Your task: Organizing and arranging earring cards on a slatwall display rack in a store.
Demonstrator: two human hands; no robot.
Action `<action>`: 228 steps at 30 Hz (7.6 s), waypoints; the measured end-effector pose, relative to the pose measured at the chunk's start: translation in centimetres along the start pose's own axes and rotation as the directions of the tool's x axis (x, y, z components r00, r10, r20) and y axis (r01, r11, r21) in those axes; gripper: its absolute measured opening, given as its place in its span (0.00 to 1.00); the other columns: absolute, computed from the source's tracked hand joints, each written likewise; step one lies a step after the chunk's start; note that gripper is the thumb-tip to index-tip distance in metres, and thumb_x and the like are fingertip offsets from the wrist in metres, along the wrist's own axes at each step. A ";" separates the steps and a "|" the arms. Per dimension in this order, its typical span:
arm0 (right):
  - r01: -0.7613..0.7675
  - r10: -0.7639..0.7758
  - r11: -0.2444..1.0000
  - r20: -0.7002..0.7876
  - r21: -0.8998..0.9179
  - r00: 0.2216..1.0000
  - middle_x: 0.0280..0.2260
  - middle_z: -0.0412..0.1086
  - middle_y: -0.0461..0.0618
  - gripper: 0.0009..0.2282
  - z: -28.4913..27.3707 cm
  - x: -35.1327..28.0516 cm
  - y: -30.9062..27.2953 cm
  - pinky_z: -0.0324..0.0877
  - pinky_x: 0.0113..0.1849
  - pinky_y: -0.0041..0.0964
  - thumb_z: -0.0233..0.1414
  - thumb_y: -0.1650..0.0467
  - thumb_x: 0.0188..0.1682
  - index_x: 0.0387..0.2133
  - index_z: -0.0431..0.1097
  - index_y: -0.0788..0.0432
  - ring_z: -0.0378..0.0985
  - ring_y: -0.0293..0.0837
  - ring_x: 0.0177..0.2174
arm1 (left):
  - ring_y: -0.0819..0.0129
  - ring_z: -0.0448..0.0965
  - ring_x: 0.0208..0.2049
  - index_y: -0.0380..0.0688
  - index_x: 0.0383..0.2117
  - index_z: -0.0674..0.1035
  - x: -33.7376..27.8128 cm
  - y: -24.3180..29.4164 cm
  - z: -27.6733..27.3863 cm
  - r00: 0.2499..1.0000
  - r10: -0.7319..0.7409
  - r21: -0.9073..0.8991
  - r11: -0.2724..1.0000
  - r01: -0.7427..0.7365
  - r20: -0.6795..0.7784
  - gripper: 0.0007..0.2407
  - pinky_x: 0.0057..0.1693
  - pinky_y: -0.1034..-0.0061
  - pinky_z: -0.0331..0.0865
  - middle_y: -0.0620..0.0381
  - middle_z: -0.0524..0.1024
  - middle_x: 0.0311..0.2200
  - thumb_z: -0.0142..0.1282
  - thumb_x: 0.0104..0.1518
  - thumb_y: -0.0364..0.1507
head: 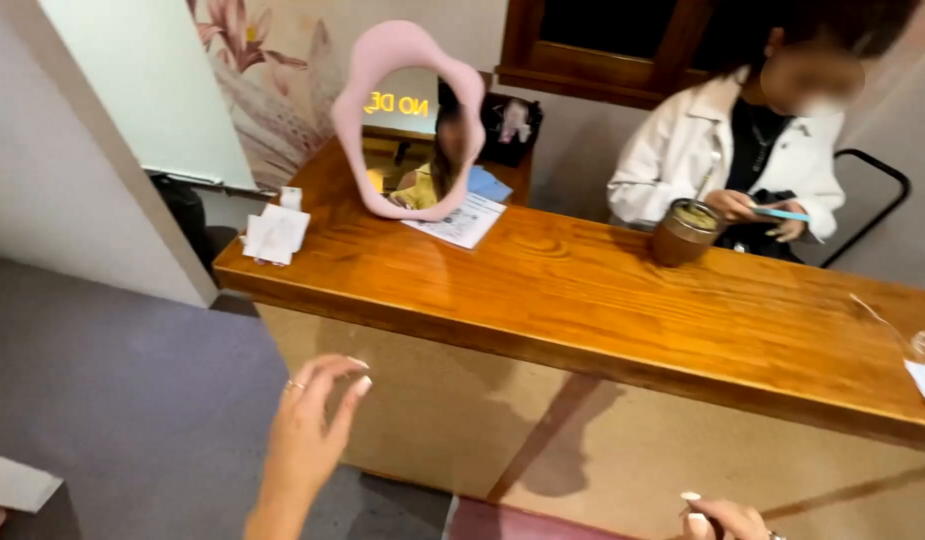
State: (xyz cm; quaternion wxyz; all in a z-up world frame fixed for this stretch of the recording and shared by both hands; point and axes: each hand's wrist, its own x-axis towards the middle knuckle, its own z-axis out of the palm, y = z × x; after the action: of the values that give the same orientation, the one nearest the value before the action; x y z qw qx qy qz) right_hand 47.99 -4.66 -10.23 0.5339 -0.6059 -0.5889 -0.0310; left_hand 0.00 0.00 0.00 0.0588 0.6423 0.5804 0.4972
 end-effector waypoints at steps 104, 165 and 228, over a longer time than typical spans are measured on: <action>-0.508 0.109 0.817 -0.793 -0.272 0.599 0.42 0.77 0.52 0.11 -41.4 8.7 6.3 0.73 0.46 0.33 0.50 0.70 0.54 0.48 0.69 0.60 0.80 0.43 0.43 | 0.63 0.77 0.28 0.37 0.33 0.81 -14.9 63.9 48.0 0.484 0.766 -0.903 -0.312 -0.294 -0.423 0.03 0.34 0.74 0.77 0.57 0.79 0.28 0.56 0.59 0.19; -0.564 0.361 0.627 -0.441 -0.538 0.822 0.14 0.68 0.43 0.16 -71.7 0.4 37.5 0.66 0.20 0.35 0.37 0.65 0.60 0.38 0.72 0.60 0.76 0.41 0.15 | 0.56 0.78 0.58 0.43 0.59 0.67 -42.6 81.9 67.7 0.245 0.903 -0.934 0.320 0.161 0.352 0.34 0.60 0.66 0.73 0.49 0.74 0.58 0.71 0.48 0.42; -0.513 0.990 0.141 -0.114 0.847 0.083 0.49 0.78 0.69 0.22 -67.2 8.2 35.8 0.72 0.44 0.43 0.45 0.66 0.54 0.52 0.76 0.71 0.80 0.58 0.46 | 0.66 0.77 0.30 0.35 0.32 0.79 -40.2 83.4 75.3 0.352 0.807 -0.875 -0.388 -0.290 -0.474 0.05 0.34 0.78 0.81 0.52 0.77 0.29 0.61 0.62 0.25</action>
State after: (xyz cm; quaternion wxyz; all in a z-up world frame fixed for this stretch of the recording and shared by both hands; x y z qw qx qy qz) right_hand 117.01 -35.59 2.13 0.7830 -0.5505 0.1419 0.2525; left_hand 117.27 -21.26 -6.05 0.2945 0.7025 -0.3732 0.5296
